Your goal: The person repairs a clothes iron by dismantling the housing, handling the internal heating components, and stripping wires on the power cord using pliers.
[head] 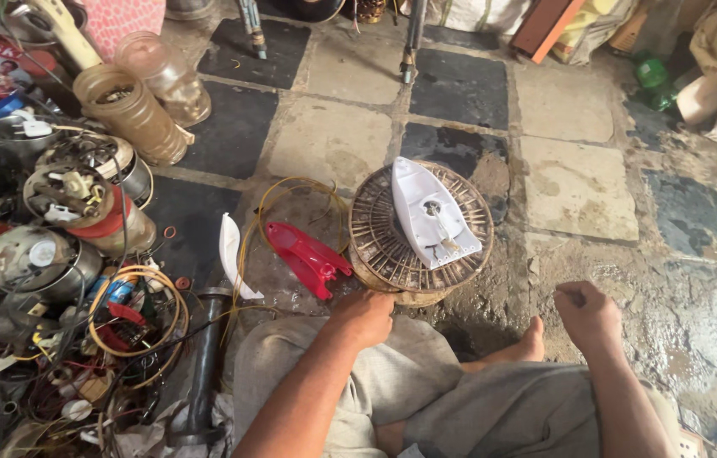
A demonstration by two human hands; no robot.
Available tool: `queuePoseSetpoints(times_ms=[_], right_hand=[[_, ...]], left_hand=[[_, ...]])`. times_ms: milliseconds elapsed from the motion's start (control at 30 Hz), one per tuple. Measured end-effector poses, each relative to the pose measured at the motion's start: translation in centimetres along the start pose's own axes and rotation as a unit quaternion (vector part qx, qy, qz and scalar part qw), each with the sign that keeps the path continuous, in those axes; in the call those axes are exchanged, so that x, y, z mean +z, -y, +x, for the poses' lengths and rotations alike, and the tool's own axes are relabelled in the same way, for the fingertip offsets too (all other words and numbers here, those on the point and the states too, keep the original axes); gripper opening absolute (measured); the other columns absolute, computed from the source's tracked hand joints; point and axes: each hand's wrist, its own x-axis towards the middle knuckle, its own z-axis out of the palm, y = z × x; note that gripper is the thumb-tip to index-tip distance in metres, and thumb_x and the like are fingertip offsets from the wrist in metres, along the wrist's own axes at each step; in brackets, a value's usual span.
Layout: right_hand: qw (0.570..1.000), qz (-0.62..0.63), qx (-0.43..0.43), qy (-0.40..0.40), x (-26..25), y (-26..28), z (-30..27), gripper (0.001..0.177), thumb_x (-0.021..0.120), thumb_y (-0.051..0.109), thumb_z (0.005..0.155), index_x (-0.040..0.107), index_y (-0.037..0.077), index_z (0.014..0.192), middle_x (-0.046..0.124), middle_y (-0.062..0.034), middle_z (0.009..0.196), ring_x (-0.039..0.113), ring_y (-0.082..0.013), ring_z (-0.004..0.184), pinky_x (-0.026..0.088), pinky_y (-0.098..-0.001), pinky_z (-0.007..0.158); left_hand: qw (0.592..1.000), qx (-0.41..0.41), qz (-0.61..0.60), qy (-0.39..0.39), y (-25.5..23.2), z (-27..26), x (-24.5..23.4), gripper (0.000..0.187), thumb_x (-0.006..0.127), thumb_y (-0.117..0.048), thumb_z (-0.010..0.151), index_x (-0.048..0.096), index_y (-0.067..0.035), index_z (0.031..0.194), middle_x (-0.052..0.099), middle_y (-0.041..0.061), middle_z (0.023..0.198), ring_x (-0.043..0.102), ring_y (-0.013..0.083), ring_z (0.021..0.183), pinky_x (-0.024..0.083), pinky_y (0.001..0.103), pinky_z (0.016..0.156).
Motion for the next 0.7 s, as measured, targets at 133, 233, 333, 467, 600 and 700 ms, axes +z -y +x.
queuePoseSetpoints(times_ms=[133, 233, 333, 467, 600, 700], right_hand=[[0.999, 0.028, -0.013, -0.011, 0.3, -0.1, -0.1, 0.029, 0.075, 0.027, 0.088, 0.079, 0.012, 0.112, 0.079, -0.0116, 0.100, 0.076, -0.0249, 0.096, 0.058, -0.0390, 0.087], [0.999, 0.032, -0.020, -0.009, 0.2, -0.1, -0.3, 0.029, 0.074, 0.025, 0.087, 0.078, 0.012, 0.113, 0.079, -0.0121, 0.100, 0.076, -0.0242, 0.095, 0.058, -0.0378, 0.085], [0.999, 0.026, -0.019, -0.008, 0.1, 0.7, -0.7, 0.029, 0.075, 0.026, 0.086, 0.079, 0.012, 0.111, 0.079, -0.0113, 0.097, 0.076, -0.0235, 0.092, 0.058, -0.0369, 0.085], [0.999, 0.044, 0.009, 0.016, -0.8, 2.2, -1.1, 0.029, 0.074, 0.026, 0.087, 0.079, 0.011, 0.112, 0.079, -0.0104, 0.094, 0.074, -0.0217, 0.086, 0.058, -0.0367, 0.080], [0.993, 0.068, 0.070, 0.071, -2.0, 3.8, -1.7, 0.031, 0.070, 0.026, 0.092, 0.076, 0.011, 0.118, 0.078, -0.0094, 0.103, 0.073, -0.0209, 0.086, 0.059, -0.0365, 0.077], [0.993, 0.066, 0.077, 0.061, -2.4, 5.2, -2.2, 0.031, 0.070, 0.025, 0.093, 0.076, 0.010, 0.120, 0.078, -0.0106, 0.107, 0.074, -0.0216, 0.092, 0.060, -0.0379, 0.082]], left_hand=[[1.000, 0.003, -0.015, -0.015, 0.1, 0.0, 0.1, 0.025, 0.064, -0.021, 0.087, 0.071, -0.010, 0.109, 0.074, 0.016, 0.110, 0.069, 0.0370, 0.106, 0.054, 0.051, 0.091], [1.000, -0.002, -0.013, -0.019, 0.2, 0.4, 0.4, 0.022, 0.064, -0.022, 0.089, 0.072, -0.011, 0.106, 0.074, 0.016, 0.105, 0.070, 0.0370, 0.102, 0.055, 0.051, 0.088], [0.996, 0.023, -0.005, -0.089, 0.5, 0.9, 0.7, 0.015, 0.062, -0.023, 0.093, 0.072, -0.012, 0.098, 0.074, 0.015, 0.096, 0.072, 0.0372, 0.093, 0.055, 0.051, 0.082], [0.969, 0.048, -0.032, -0.239, 0.4, 1.2, 0.3, 0.011, 0.064, -0.021, 0.091, 0.067, -0.011, 0.089, 0.073, 0.012, 0.083, 0.071, 0.0359, 0.080, 0.055, 0.051, 0.070], [0.965, 0.047, -0.047, -0.254, -0.5, 0.9, -0.9, 0.011, 0.064, -0.021, 0.092, 0.067, -0.011, 0.090, 0.073, 0.012, 0.079, 0.071, 0.0353, 0.077, 0.055, 0.050, 0.068], [0.976, -0.012, -0.054, -0.209, -1.3, 0.5, -1.6, 0.013, 0.063, -0.025, 0.097, 0.067, -0.013, 0.098, 0.071, 0.013, 0.081, 0.070, 0.0355, 0.079, 0.055, 0.049, 0.070]])
